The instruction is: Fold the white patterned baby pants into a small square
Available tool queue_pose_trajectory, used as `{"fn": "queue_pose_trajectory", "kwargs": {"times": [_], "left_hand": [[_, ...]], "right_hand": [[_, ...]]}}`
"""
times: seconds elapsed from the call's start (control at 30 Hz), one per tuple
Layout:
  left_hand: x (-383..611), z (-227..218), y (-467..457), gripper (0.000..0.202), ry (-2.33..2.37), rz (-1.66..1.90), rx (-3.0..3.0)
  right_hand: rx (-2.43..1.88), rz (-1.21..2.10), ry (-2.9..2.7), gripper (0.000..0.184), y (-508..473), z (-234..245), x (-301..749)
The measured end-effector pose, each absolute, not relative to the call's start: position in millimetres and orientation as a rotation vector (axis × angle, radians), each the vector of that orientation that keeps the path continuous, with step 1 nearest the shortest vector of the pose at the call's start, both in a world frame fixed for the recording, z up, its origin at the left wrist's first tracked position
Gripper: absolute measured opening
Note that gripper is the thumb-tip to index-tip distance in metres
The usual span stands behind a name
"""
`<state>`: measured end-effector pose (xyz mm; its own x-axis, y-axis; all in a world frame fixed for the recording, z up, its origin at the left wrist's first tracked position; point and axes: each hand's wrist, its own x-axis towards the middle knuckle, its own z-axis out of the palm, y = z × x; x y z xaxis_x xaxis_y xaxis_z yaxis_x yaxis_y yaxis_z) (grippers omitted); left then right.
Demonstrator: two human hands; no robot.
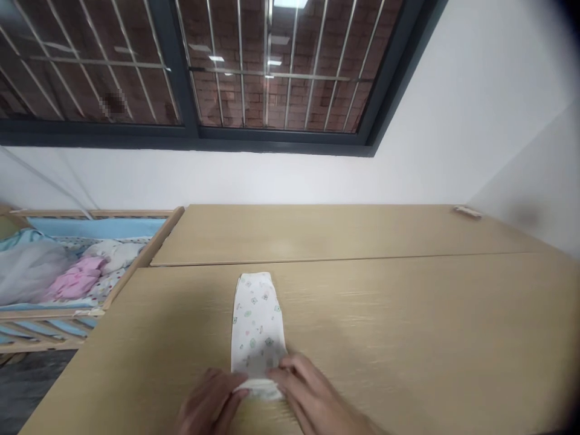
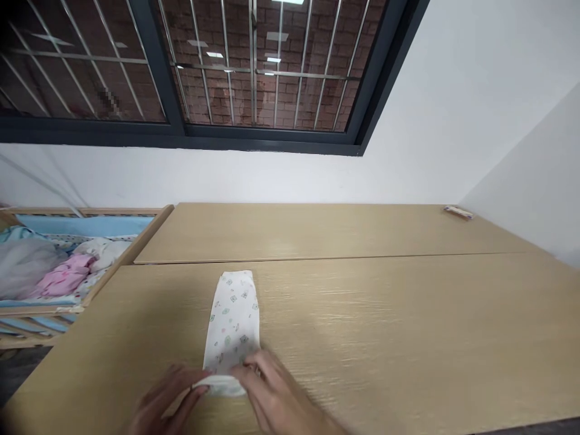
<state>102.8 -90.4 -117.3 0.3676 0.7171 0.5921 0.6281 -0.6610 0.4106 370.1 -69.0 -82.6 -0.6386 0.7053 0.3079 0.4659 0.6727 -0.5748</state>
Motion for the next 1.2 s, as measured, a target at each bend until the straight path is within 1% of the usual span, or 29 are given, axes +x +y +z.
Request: {"fn": "queue_pose_trajectory", "kwargs": {"times": [0.07,0.17,0.27,0.37,0.57,0.67,0.77,0.87,0.93,1.0,1.1,1.2], "left_hand": [[105,-104,-64,0.017,1.293,1.233,2.381],[107,-98,-11,0.021,1.423,1.24,2.198],[108,-103,46,0.028,1.587,1.036,2.147],[109,-112,88,0.033,1.675,0.921,2.146],[118,-129,119,0.027,1.769,0.784,2.193],[123,-129,114,0.03,1.836,0.762,2.232],[131,-123,86,0.036,1.882,0.765,2.271],[146,-125,30,0.044,1.88,0.752,2.416],[158,-134,-11,0.046,1.888,0.753,2.57],[168,-150,-45,0.044,1.919,0.782,2.658],[177,-174,-71,0.033,1.94,0.804,2.717],[177,-187,-73,0.031,1.976,0.791,2.717]], "right_hand": [[-0.893,0.65,-2.319,0.042,-39,-68,366],[-0.945,0.664,-2.204,0.035,18,-72,355],[-1.122,0.719,-2.095,0.025,75,-93,341],[-1.264,0.782,-1.963,0.017,119,-119,332],[-1.393,0.735,-1.927,0.016,146,-151,326],[-1.407,0.715,-1.93,0.02,142,-151,327],[-1.368,0.621,-1.995,0.03,131,-138,328],[-1.181,0.51,-2.208,0.042,110,-114,327],[-0.979,0.492,-2.413,0.049,91,-99,323],[-0.737,0.53,-2.615,0.053,69,-88,317],[-0.44,0.662,-2.793,0.056,44,-88,309],[-0.386,0.806,-2.854,0.057,37,-103,306]]}}
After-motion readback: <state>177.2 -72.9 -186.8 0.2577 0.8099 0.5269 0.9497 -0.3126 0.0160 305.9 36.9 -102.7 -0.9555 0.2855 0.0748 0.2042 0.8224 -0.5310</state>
